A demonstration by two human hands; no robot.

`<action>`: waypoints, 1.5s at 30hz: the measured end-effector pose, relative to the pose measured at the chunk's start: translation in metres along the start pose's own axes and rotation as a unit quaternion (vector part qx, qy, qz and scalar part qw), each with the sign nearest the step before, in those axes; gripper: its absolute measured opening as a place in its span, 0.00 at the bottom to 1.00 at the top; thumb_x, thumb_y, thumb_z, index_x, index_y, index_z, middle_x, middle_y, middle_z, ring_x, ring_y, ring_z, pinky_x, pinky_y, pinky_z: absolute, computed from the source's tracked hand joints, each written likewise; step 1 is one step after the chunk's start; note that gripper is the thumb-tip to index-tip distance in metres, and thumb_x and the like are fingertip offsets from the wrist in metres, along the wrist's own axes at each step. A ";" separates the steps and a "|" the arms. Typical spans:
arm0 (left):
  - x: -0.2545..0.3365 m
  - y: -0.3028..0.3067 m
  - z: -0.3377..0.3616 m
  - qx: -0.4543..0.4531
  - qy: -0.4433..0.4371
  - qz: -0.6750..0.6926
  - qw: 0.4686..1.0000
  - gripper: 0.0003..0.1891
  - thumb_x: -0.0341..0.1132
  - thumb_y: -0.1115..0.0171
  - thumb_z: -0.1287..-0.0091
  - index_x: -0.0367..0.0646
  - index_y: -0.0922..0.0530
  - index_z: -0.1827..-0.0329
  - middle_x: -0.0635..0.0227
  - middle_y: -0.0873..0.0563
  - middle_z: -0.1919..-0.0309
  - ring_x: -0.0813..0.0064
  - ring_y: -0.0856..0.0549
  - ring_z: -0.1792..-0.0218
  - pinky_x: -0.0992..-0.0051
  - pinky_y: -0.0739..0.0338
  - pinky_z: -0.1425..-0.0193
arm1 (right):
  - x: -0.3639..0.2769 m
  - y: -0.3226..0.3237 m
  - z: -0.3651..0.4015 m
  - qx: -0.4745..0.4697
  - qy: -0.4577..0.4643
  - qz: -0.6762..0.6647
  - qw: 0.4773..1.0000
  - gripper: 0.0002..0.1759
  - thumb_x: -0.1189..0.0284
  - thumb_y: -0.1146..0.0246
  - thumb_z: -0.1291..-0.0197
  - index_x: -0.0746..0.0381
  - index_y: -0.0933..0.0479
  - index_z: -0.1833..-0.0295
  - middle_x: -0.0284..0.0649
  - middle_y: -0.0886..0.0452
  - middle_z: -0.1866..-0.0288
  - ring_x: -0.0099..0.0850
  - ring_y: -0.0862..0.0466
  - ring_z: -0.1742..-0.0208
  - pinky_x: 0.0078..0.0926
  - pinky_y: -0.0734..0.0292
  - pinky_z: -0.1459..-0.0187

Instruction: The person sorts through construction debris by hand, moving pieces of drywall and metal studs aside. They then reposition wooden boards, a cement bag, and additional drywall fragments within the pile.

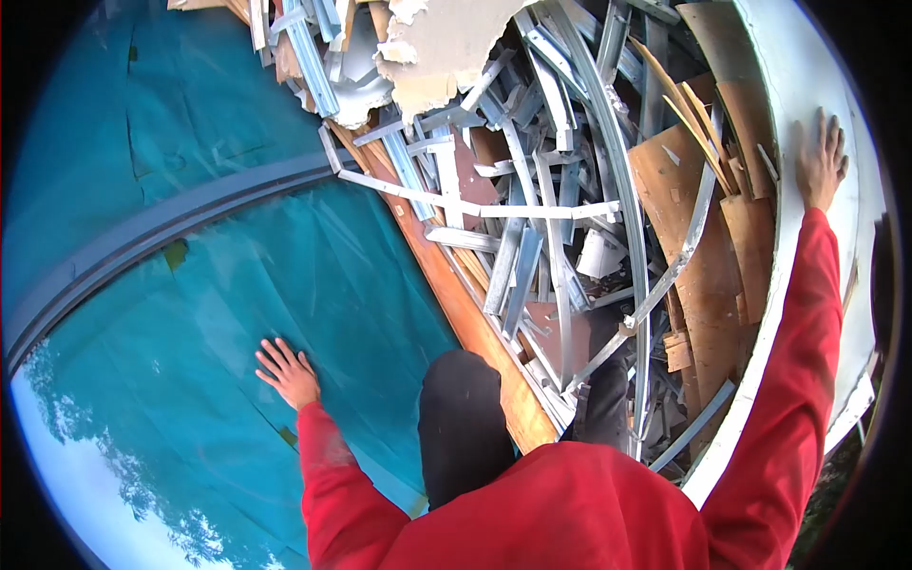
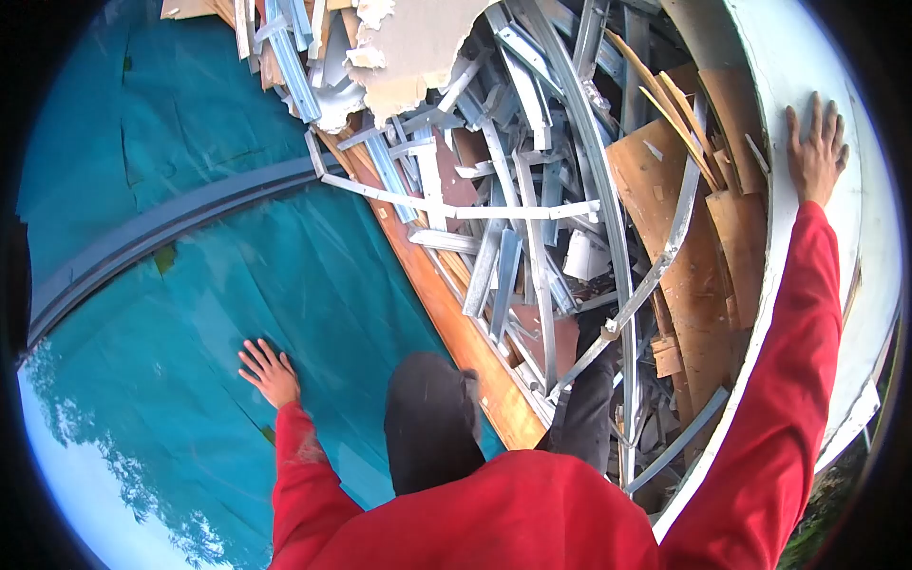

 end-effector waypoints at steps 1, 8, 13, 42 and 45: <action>0.003 -0.004 -0.001 0.008 -0.003 0.003 1.000 0.30 0.50 0.53 0.24 0.49 0.40 0.22 0.59 0.49 0.19 0.52 0.51 0.20 0.44 0.58 0.20 | -0.005 0.005 -0.001 0.012 0.007 0.003 1.000 0.37 0.38 0.55 0.31 0.38 0.46 0.20 0.34 0.49 0.17 0.36 0.50 0.17 0.54 0.58 0.22; -0.002 0.019 0.003 0.019 -0.005 0.021 1.000 0.32 0.48 0.51 0.25 0.43 0.41 0.22 0.57 0.50 0.19 0.50 0.52 0.20 0.44 0.59 0.20 | -0.005 0.012 -0.004 0.014 -0.015 0.019 1.000 0.36 0.42 0.53 0.29 0.39 0.46 0.20 0.32 0.49 0.17 0.34 0.49 0.17 0.50 0.56 0.21; 0.001 0.024 0.005 0.030 -0.014 0.020 0.999 0.33 0.48 0.50 0.26 0.41 0.42 0.22 0.56 0.50 0.19 0.48 0.52 0.20 0.43 0.60 0.20 | -0.002 0.018 -0.006 -0.014 -0.050 0.020 0.998 0.36 0.44 0.51 0.29 0.40 0.47 0.19 0.31 0.51 0.16 0.32 0.52 0.17 0.45 0.59 0.20; 0.606 0.588 -0.294 -0.385 0.064 0.889 -0.238 0.44 0.58 0.38 0.33 0.38 0.46 0.24 0.57 0.42 0.24 0.52 0.40 0.24 0.43 0.46 0.23 | -0.006 0.026 -0.021 -0.190 -0.139 0.019 0.972 0.39 0.49 0.44 0.33 0.47 0.45 0.20 0.38 0.52 0.16 0.37 0.54 0.16 0.46 0.63 0.20; 0.610 0.613 -0.313 -0.319 0.050 0.920 -0.221 0.37 0.62 0.46 0.30 0.42 0.33 0.29 0.60 0.27 0.30 0.58 0.30 0.30 0.53 0.39 0.24 | -0.004 0.023 -0.021 -0.210 -0.150 0.017 0.966 0.40 0.48 0.44 0.34 0.47 0.44 0.20 0.39 0.52 0.16 0.37 0.55 0.16 0.46 0.64 0.20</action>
Point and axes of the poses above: each hand's wrist, its own z-axis away from the middle knuckle, its own y-axis out of the back of the hand, x = y × z, the point moved 8 cm from there along -z, towards the middle knuckle
